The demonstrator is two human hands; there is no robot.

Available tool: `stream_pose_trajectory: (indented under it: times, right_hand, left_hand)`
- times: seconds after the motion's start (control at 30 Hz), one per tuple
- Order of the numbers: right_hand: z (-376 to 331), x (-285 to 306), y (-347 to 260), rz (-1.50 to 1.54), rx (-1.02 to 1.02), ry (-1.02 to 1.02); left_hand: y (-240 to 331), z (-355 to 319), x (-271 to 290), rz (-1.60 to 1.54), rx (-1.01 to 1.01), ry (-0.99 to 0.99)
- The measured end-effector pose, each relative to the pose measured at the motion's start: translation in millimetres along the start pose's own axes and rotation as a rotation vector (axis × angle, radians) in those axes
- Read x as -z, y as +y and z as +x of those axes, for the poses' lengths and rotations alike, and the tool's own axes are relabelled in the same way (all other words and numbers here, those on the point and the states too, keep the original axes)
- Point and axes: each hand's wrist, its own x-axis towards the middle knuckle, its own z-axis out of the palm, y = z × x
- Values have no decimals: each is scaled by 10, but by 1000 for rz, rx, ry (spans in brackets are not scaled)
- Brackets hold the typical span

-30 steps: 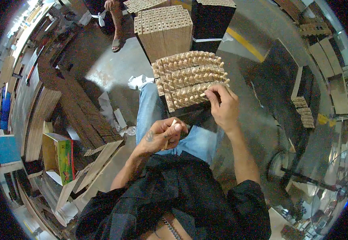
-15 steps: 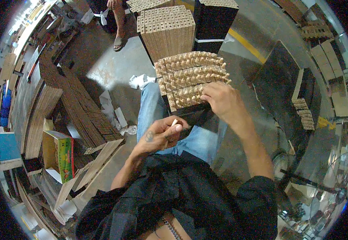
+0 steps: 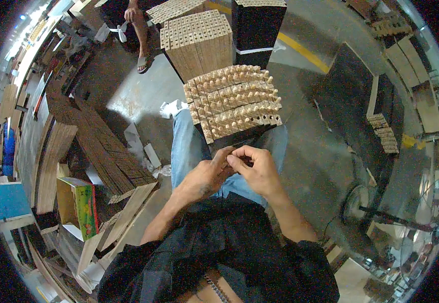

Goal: The person picks up a wooden block from a box, places it onto a larger assembly of small wooden pegs, and uses a hammer to tap the block into place.

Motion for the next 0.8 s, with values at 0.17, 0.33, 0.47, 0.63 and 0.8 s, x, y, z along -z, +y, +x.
stream_pose_trajectory:
  times: [0.17,0.33,0.47,0.63,0.8]
  right_hand:
    - [167,266,-28,-89,248,296]
    - [576,455,-65,-545,510,462]
    - [581,441,-71,-758,710,454]
    - [531,410,-132,-949,810,384]
    - [530,434,-259,-1117,821,319]
  left_hand:
    - [80,39,5,-70,155,-5]
    - [-25,-22,64,-669,137,168]
    - [-53,-30,137,-1146,193,275]
    - [45,-57,236,-1358,193,272]
    - [117,38,296,-1463,257,274]
